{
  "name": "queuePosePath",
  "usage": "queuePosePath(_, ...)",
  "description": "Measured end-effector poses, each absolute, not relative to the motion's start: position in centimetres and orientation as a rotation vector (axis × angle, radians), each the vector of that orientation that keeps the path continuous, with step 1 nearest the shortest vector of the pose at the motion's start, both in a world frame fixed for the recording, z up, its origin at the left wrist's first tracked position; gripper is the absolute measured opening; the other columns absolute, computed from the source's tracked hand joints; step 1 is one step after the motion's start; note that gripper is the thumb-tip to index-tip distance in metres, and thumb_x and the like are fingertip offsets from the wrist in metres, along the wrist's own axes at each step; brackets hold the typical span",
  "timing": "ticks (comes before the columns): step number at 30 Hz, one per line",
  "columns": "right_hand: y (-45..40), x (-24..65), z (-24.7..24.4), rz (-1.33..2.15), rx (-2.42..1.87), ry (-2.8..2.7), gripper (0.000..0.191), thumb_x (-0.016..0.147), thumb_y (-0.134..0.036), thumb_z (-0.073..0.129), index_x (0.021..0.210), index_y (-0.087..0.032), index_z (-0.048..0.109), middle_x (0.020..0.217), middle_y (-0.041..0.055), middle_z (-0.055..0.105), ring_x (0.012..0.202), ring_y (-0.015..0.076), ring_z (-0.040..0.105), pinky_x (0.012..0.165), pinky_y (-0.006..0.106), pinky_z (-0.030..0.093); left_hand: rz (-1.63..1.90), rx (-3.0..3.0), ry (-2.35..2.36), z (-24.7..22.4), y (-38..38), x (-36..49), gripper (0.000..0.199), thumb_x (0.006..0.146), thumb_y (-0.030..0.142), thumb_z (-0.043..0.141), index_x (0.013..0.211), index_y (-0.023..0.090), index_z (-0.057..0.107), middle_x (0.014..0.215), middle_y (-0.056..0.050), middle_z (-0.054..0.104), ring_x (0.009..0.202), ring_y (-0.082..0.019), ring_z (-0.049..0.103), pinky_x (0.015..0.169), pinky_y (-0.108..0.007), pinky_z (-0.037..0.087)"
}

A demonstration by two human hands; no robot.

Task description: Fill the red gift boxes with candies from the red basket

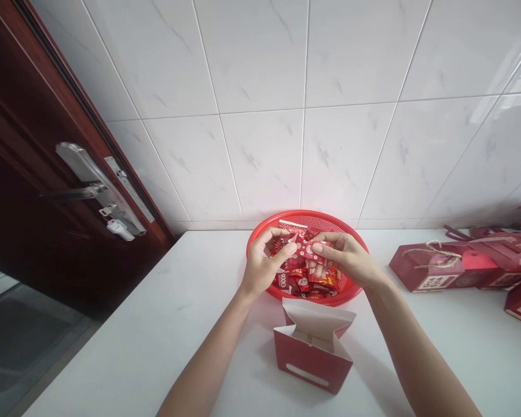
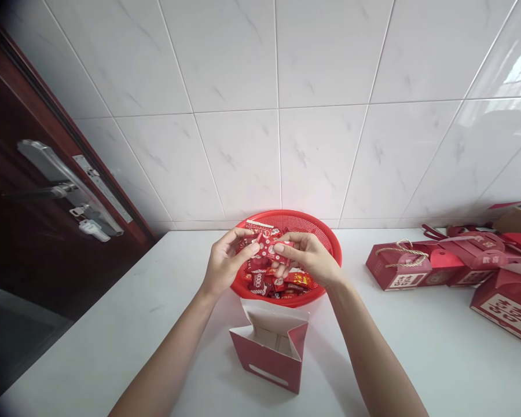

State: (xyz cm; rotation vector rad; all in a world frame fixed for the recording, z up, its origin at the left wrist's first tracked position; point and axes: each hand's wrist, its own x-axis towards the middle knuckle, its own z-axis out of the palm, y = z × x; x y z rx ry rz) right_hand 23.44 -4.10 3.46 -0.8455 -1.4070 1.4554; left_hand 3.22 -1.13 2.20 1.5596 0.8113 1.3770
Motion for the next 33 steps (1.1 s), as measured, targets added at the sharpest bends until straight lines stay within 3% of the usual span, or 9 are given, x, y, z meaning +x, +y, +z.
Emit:
queuePosePath(11, -4.8, 23.0, 4.3, 1.262, -0.883, -1.553, 0.038, 0.078, -0.053, 0.083, 0.082, -0.017, 0.068, 0.062, 0.0016, 0.071, 0.056, 0.0193, 0.070, 0.057, 0.030, 0.057, 1.300, 1.640, 0.793, 2.4, -1.9, 3.4, 0.020, 0.083, 0.038, 0.075, 0.087, 0.020, 0.069, 0.084, -0.002, 0.069, 0.080, -0.018, 0.065, 0.075, -0.026, 0.053)
queuePosePath(18, -4.8, 22.9, 4.0, 1.133, -0.900, -1.595, 0.041, 0.080, -0.060, 0.078, 0.081, -0.019, 0.070, 0.065, 0.0017, 0.071, 0.053, 0.0196, 0.069, 0.054, 0.030, 0.053, 1.346, 1.651, 0.819, 2.3, -1.8, 3.7, 0.022, 0.087, 0.040, 0.068, 0.079, 0.020, 0.068, 0.070, 0.000, 0.061, 0.066, -0.014, 0.056, 0.062, -0.024, 0.048)
queuePosePath(23, -5.0, 22.4, 3.9, 1.032, -0.930, -1.569, 0.038, 0.079, -0.058, 0.079, 0.082, -0.021, 0.070, 0.053, -0.0010, 0.066, 0.048, 0.0202, 0.066, 0.052, 0.031, 0.051, 1.443, 1.609, 0.805, 2.5, -1.9, 3.8, 0.025, 0.085, 0.041, 0.069, 0.073, 0.020, 0.065, 0.067, 0.001, 0.058, 0.064, -0.014, 0.054, 0.063, -0.024, 0.047)
queuePosePath(28, -5.0, 22.1, 3.9, 1.086, -0.922, -1.526, 0.041, 0.077, -0.061, 0.079, 0.083, -0.021, 0.069, 0.056, -0.0003, 0.067, 0.048, 0.0197, 0.066, 0.052, 0.031, 0.054, 1.465, 1.619, 0.814, 2.3, -2.0, 4.1, 0.023, 0.086, 0.040, 0.068, 0.075, 0.020, 0.065, 0.067, 0.001, 0.057, 0.063, -0.014, 0.051, 0.061, -0.024, 0.046)
queuePosePath(33, -4.4, 22.5, 3.2, 1.060, -0.913, -1.503, 0.045, 0.086, -0.066, 0.067, 0.085, -0.021, 0.066, 0.063, 0.0017, 0.069, 0.054, 0.0195, 0.068, 0.057, 0.032, 0.057, 1.545, 1.574, 0.880, 2.1, -1.4, 3.8, 0.021, 0.085, 0.039, 0.068, 0.075, 0.020, 0.066, 0.069, 0.001, 0.059, 0.065, -0.014, 0.053, 0.063, -0.024, 0.046)
